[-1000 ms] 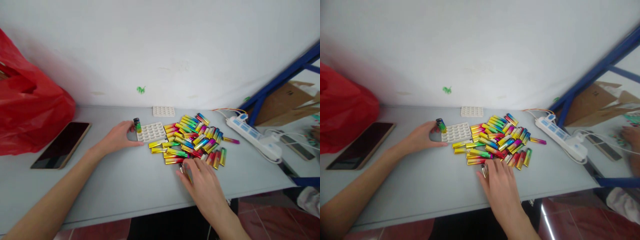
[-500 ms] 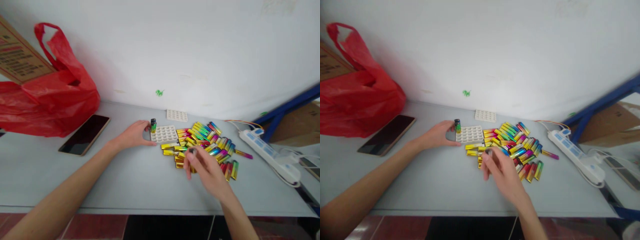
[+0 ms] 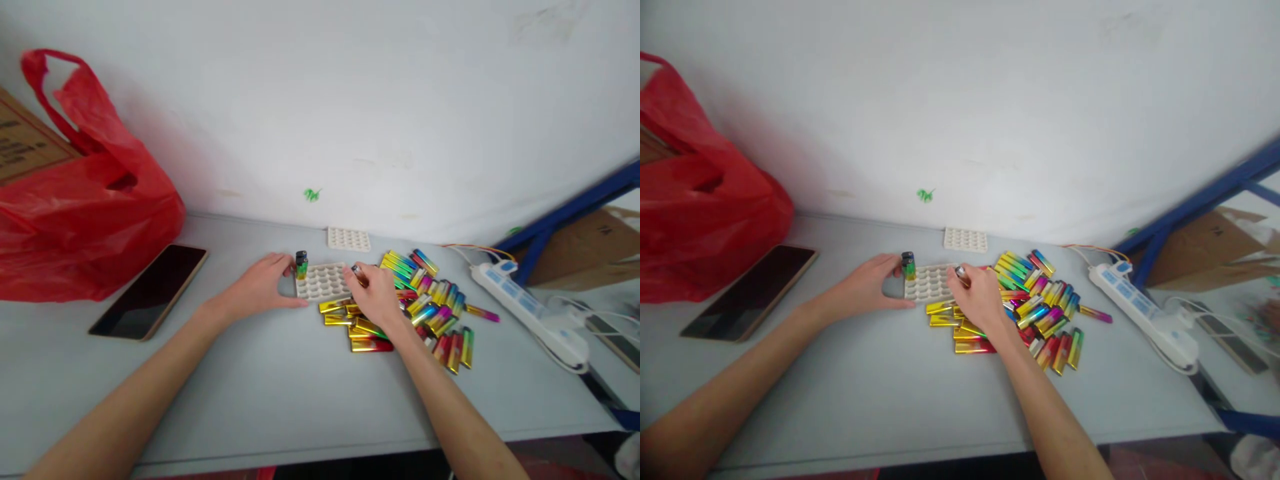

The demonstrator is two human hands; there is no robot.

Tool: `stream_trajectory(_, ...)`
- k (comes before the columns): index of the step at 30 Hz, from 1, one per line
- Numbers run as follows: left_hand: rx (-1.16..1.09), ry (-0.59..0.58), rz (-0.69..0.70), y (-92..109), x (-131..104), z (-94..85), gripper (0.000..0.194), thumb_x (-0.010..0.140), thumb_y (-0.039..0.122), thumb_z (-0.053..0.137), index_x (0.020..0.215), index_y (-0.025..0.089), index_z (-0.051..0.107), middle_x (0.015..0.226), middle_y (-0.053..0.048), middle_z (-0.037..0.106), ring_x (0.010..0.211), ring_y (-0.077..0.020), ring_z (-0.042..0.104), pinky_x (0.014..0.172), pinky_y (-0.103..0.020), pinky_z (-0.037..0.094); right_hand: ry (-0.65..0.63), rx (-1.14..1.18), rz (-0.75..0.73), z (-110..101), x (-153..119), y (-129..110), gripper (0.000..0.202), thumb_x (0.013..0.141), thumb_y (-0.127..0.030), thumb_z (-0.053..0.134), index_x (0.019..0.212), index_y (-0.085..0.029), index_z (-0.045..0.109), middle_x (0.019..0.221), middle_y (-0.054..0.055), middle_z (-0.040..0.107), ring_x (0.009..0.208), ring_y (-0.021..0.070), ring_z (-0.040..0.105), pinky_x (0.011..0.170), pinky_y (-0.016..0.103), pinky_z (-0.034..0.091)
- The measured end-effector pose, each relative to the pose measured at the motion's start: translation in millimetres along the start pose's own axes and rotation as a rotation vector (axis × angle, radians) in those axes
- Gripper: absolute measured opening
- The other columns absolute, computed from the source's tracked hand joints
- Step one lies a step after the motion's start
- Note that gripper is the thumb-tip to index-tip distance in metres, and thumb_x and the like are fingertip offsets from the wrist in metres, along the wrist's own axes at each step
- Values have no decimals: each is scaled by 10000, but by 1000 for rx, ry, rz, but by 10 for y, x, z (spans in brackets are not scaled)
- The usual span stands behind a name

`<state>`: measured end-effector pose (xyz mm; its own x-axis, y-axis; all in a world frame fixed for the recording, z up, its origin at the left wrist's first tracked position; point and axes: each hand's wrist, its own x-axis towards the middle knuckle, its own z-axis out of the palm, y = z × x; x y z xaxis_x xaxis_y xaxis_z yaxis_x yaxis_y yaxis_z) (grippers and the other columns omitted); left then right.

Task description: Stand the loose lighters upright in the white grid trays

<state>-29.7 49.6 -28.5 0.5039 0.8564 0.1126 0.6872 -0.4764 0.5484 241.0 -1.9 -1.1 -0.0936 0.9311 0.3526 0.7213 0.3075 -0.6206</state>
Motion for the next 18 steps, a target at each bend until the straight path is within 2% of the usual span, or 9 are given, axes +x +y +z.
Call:
stream_trajectory(6, 21, -16, 11, 8, -8, -6, 673, 694, 825, 842, 923, 267, 545, 1063, -95, 715, 1056, -374, 698, 989, -459, 550, 22, -14, 20, -11, -43, -37, 428, 1038, -433, 517, 667, -292, 356, 529, -59, 413, 510, 147, 388, 596, 310, 297)
stream_trajectory(13, 48, -23, 14, 14, -7, -12, 655, 730, 814, 817, 933, 256, 541, 1070, -88, 713, 1015, -347, 682, 960, -455, 557, 46, -12, 42, 39, -88, -20, 530, 1069, -544, 544, 649, -291, 342, 523, -55, 420, 506, 146, 391, 601, 305, 301)
stream_trajectory(18, 43, -18, 31, 34, -13, -36, 627, 754, 771, 828, 939, 249, 535, 1064, -75, 693, 1001, -322, 669, 946, -435, 547, 34, -15, 15, 36, -105, -17, 449, 1057, -431, 536, 666, -292, 365, 526, -47, 449, 499, 157, 424, 596, 308, 297)
